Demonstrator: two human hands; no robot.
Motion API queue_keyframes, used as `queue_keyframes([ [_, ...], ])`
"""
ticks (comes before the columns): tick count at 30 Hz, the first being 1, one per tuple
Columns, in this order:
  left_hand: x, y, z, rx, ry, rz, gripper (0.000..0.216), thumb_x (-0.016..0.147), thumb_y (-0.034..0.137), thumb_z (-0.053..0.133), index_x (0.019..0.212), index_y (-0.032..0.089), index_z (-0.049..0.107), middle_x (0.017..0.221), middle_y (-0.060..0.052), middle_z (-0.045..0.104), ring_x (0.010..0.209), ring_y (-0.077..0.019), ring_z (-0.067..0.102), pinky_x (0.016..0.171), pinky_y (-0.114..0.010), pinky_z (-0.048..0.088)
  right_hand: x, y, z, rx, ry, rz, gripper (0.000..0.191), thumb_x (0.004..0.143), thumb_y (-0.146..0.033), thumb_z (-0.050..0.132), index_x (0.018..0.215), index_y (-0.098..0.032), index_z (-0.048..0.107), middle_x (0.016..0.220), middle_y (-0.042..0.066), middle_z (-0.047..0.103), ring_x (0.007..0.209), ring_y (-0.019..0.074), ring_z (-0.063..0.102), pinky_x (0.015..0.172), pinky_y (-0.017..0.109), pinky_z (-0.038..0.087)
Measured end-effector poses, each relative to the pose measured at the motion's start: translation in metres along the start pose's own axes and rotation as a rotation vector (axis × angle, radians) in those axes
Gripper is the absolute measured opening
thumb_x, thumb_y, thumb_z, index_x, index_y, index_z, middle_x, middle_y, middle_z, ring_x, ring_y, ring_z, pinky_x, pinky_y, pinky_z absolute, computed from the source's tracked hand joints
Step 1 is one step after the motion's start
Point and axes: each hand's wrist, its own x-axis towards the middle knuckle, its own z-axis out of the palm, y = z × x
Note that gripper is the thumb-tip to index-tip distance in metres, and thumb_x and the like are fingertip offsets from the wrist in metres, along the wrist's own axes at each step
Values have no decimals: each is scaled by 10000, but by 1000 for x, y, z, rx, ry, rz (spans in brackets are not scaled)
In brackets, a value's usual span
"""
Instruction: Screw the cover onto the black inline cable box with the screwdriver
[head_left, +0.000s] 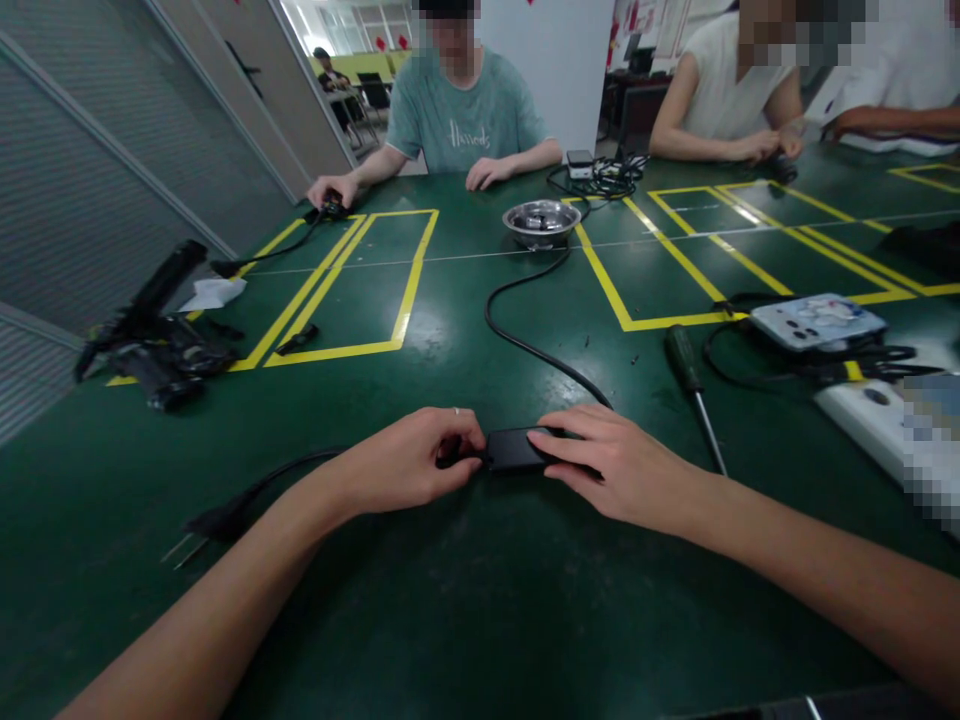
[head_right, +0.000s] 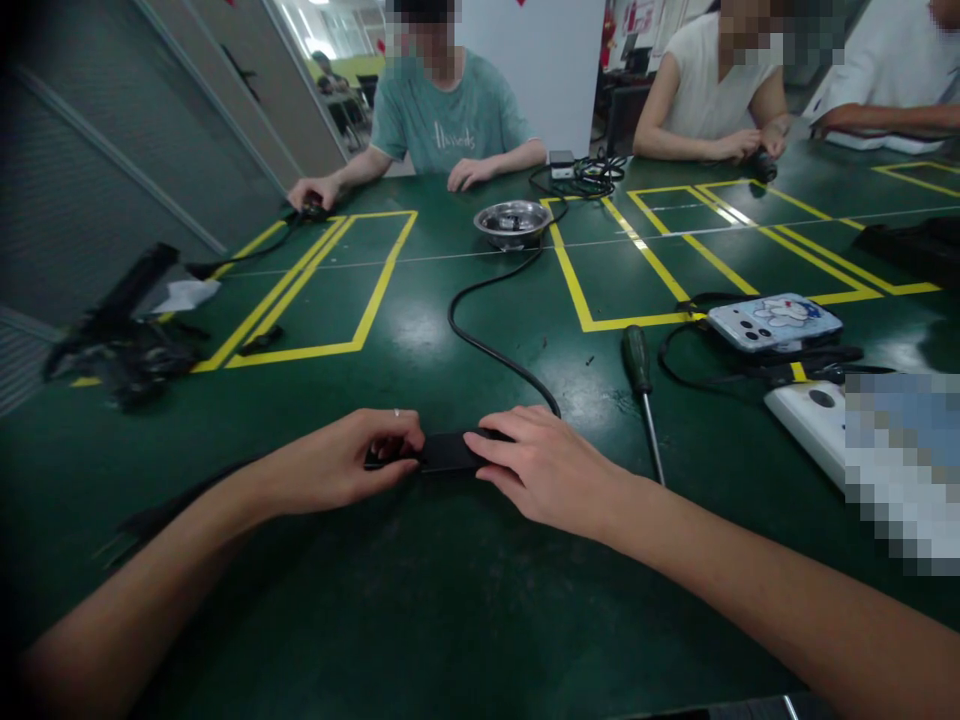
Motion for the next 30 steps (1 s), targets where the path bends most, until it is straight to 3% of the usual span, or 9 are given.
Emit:
queue_keyframes([
  [4,-1,1,1,39,2,3,148,899,313,517,941,196,598,821,0,599,701,-146,554,637,-265,416,0,4,0,19,-10,3,374,963,-335,512,1290,-184,613,1238,91,644,1108,218,585,982,419,470],
  [6,-3,2,1,40,18,3,206,924,336,479,1042,196,575,856,-8,613,723,-158,569,651,-276,433,1,6,-2,38,-16,1,384,953,-372,528,1281,-195,621,1255,81,644,1129,218,582,995,413,464],
  [9,-5,5,5,90,186,32,373,974,383,381,1289,193,442,1028,-54,625,862,-202,600,753,-335,474,2,11,-12,69,60,29,447,938,-439,538,1281,-163,614,1291,100,626,1189,221,559,1027,396,449],
  [13,-4,15,12,272,444,133,496,970,423,394,1386,154,353,1315,-149,515,1156,-287,536,962,-449,439,4,27,-36,-129,348,258,383,956,-390,501,1170,-111,654,1142,145,647,1091,257,593,956,429,482],
  [15,-2,21,16,339,500,197,532,962,433,420,1396,137,338,1387,-173,462,1240,-310,487,1017,-477,412,3,40,-48,-301,399,435,370,934,-419,519,1088,-124,681,1076,160,634,1031,302,604,883,480,497],
  [18,3,28,24,417,517,285,564,945,454,476,1391,136,339,1437,-186,427,1301,-322,443,1058,-495,393,-4,58,-62,-491,320,681,459,907,-501,518,1091,-108,667,1046,200,622,938,349,626,762,515,511],
  [25,21,38,46,542,442,322,607,953,500,468,1393,94,367,1461,-203,416,1347,-334,407,1098,-502,387,-26,79,-69,-538,-152,1039,719,862,-688,399,1021,-40,666,900,270,663,863,410,657,682,540,509],
  [27,25,41,51,545,385,284,640,958,524,444,1411,80,363,1430,-194,459,1318,-322,443,1097,-484,399,-28,80,-65,-511,-206,1086,706,869,-664,396,1069,-36,650,929,279,670,894,416,662,699,535,511],
  [30,27,43,55,558,324,223,630,975,489,426,1443,77,341,1366,-168,529,1255,-297,509,1073,-449,431,-28,79,-61,-503,-172,1113,618,892,-553,419,1123,-14,615,954,292,670,920,423,665,711,527,509],
])
